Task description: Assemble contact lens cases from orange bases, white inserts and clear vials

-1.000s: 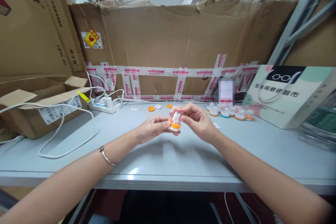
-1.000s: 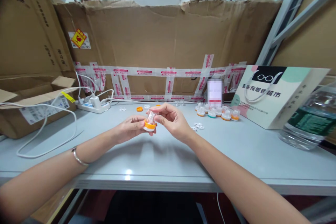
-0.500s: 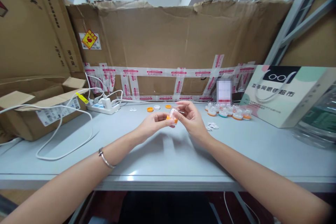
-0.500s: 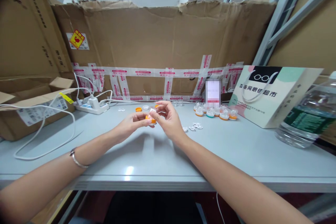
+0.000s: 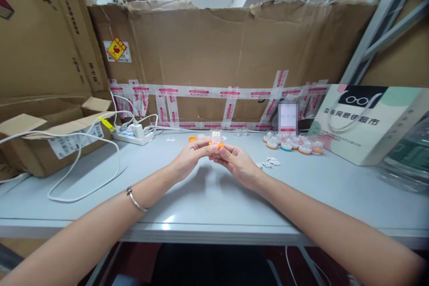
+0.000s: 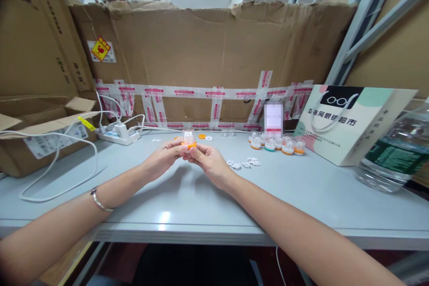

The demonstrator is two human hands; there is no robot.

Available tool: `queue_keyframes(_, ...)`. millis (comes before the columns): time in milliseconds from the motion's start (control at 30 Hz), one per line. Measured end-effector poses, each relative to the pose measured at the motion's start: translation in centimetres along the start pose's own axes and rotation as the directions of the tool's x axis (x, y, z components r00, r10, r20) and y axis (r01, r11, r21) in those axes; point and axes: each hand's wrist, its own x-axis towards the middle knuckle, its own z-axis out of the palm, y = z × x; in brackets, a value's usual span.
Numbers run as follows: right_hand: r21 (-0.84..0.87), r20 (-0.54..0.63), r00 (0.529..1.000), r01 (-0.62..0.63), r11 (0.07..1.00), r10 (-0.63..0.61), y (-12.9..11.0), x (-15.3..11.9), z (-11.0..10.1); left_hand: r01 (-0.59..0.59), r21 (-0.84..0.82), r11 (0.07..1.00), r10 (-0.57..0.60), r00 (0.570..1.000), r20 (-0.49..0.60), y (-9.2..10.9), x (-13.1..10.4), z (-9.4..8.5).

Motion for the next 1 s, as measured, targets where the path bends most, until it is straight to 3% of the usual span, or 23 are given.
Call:
queue_keyframes(267,0.124,0.041,0.994,-0.103,0.987,0.099,-0.05,-0.24,0.08,0.065,-0.055,0.996,-0.062,0.997,0.043,-0.05,-0.05,-0.2)
queue_keyframes(833,0.006,-0.106,0.994,0.018,1.0,-0.017,0.69,0.08,-0.3,-0.009,0.249,0.968,0.043,0.991,-0.13,0.27,-0.05,-0.44)
queue_keyframes(1000,0.04,-0.109,0.993,-0.035,0.999,0.039,0.53,0.12,-0.37,-0.01,0.29,0.957,0.054,0.988,-0.143,0.11,-0.07,-0.53)
